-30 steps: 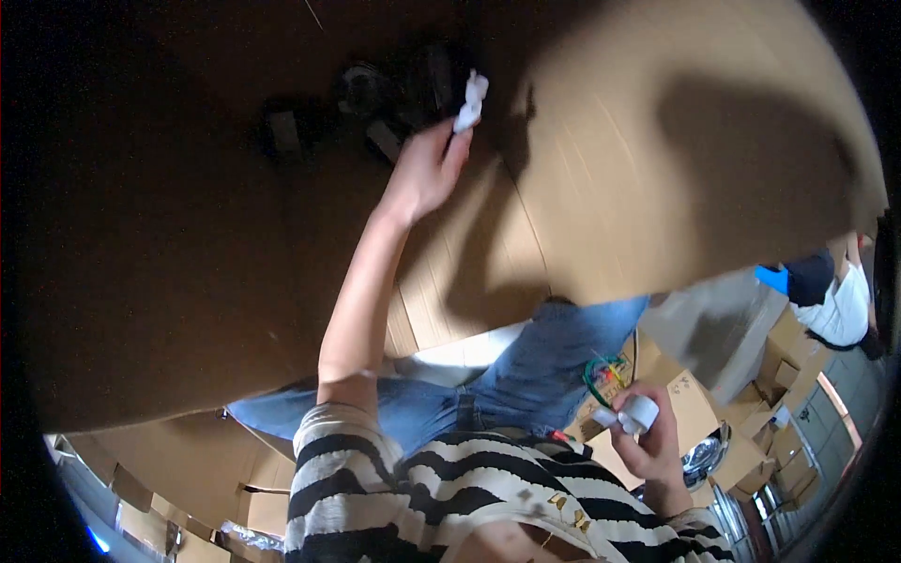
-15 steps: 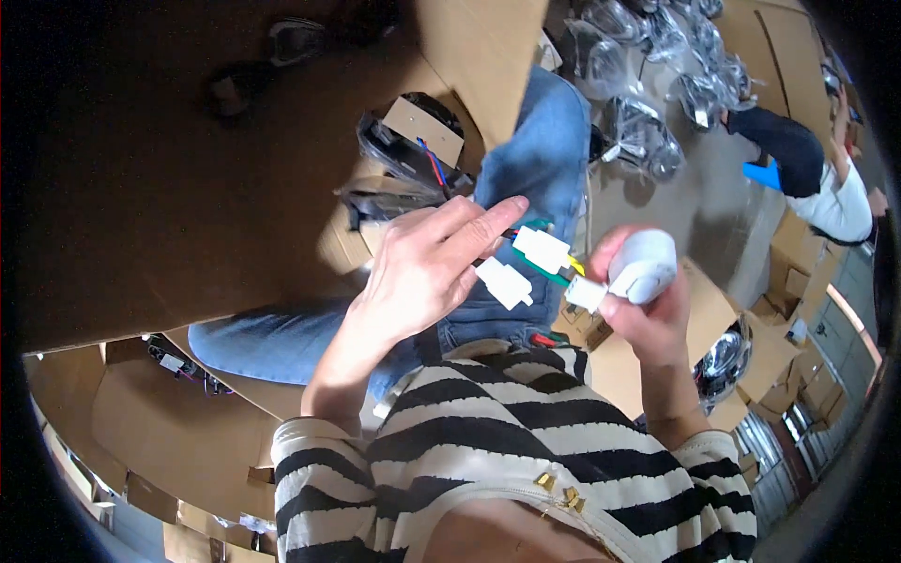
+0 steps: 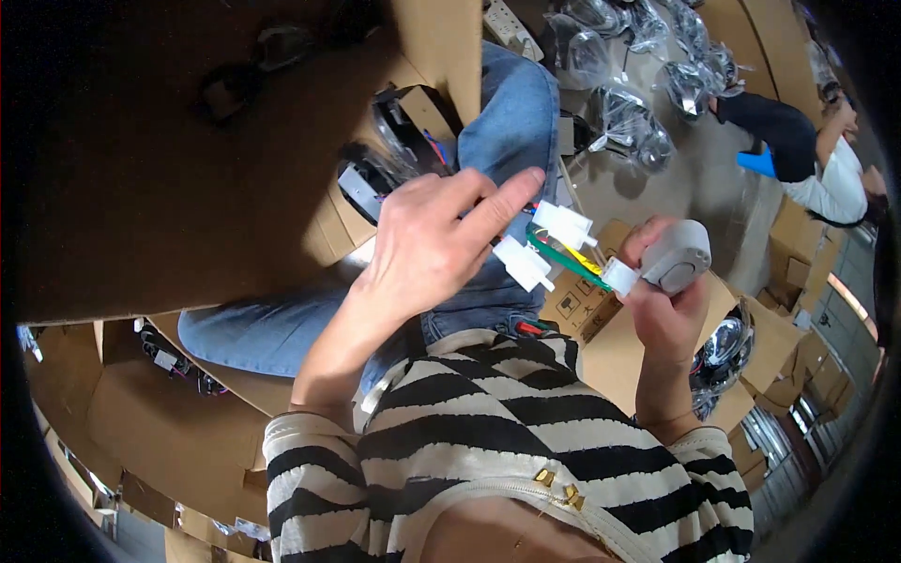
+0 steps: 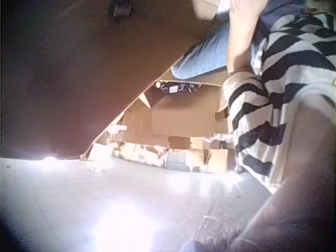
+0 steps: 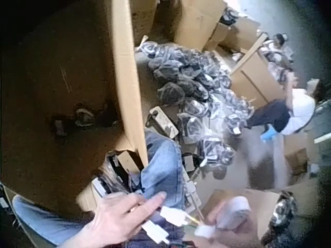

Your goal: The person sorts plastic headlight housings from a large cardboard box and tests light components using a testing device.

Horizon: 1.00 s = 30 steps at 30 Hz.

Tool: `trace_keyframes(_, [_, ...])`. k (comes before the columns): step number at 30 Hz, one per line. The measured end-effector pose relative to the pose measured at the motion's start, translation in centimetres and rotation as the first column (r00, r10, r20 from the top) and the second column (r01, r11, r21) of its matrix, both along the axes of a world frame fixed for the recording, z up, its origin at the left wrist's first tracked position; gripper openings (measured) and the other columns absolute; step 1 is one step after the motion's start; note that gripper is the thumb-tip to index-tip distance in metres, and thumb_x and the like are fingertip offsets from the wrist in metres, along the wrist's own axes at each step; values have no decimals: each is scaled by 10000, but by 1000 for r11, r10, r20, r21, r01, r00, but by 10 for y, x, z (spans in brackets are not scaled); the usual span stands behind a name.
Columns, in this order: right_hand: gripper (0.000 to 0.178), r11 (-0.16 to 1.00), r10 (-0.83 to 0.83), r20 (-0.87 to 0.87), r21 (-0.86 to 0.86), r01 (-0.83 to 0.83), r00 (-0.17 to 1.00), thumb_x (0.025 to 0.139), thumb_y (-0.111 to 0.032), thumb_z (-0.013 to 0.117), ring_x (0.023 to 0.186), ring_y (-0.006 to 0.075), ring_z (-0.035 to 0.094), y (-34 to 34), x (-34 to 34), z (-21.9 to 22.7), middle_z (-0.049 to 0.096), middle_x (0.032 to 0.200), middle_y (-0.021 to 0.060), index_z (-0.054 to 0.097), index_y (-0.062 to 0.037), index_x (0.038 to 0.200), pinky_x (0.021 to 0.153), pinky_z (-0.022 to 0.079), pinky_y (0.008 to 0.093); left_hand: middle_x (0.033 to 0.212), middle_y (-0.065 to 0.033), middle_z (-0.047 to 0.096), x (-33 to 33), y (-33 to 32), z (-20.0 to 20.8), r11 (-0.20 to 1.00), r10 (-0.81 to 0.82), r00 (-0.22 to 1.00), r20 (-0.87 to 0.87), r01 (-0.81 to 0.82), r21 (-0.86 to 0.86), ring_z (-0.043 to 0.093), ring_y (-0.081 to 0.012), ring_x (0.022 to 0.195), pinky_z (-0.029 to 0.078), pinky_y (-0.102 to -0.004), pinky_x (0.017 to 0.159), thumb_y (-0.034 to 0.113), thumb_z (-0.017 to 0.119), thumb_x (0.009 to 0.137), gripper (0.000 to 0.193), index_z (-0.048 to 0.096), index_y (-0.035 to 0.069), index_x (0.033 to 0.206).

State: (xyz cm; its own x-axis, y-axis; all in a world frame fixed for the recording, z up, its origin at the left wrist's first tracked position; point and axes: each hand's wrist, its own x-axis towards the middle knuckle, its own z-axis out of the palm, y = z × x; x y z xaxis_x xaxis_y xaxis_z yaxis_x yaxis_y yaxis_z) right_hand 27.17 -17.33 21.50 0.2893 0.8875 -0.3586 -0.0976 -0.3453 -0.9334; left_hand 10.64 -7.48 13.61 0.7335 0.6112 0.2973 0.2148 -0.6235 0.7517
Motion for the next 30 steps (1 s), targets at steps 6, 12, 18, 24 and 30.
trace_keyframes(6, [306, 1000, 19, -83, 19, -18, 996, 622, 19, 510, 771, 103, 439, 4, 0, -2, 438, 850, 54, 429, -10, 917, 687, 357, 234, 627, -51, 473, 5, -4, 3, 998, -51, 998, 33, 50, 30, 467, -186, 510, 363, -280, 439, 29, 559, 582, 417, 514, 64, 995])
trace_keyframes(12, [319, 1000, 1, 25, -17, 0, 1000, 629, 12, 504, 763, 96, 442, 2, 1, -1, 440, 862, 52, 422, -6, 937, 682, 359, 220, 616, -43, 462, 3, -6, 0, 998, -48, 998, 29, 47, 35, 459, -176, 503, 356, -276, 434, 38, 564, 565, 430, 516, 67, 991])
trace_keyframes(18, [376, 984, -106, 57, -136, 113, 993, 617, 2, 494, 819, 124, 449, -23, 15, -5, 454, 891, 68, 406, -5, 982, 698, 381, 241, 584, 3, 396, 24, -21, 2, 993, -29, 995, 100, 17, 119, 421, -125, 457, 345, -241, 408, 105, 517, 588, 377, 523, 94, 965])
trace_keyframes(24, [432, 940, -296, -202, 112, 322, 934, 641, -10, 458, 965, 217, 406, -44, 48, -3, 379, 1059, 113, 340, 19, 1056, 775, 379, 338, 613, -43, 439, 78, -40, -1, 999, 13, 964, 265, -22, 30, 484, -184, 486, 374, -275, 405, 126, 488, 612, 230, 516, 75, 835])
trace_keyframes(30, [360, 917, -351, -269, 94, 387, 897, 691, -76, 450, 977, 224, 399, -53, 65, -12, 403, 1046, 94, 371, -7, 1036, 806, 359, 344, 591, -58, 434, 86, -48, -4, 997, 27, 980, 195, -40, 64, 482, -194, 463, 361, -279, 379, 112, 487, 601, 225, 498, 67, 822])
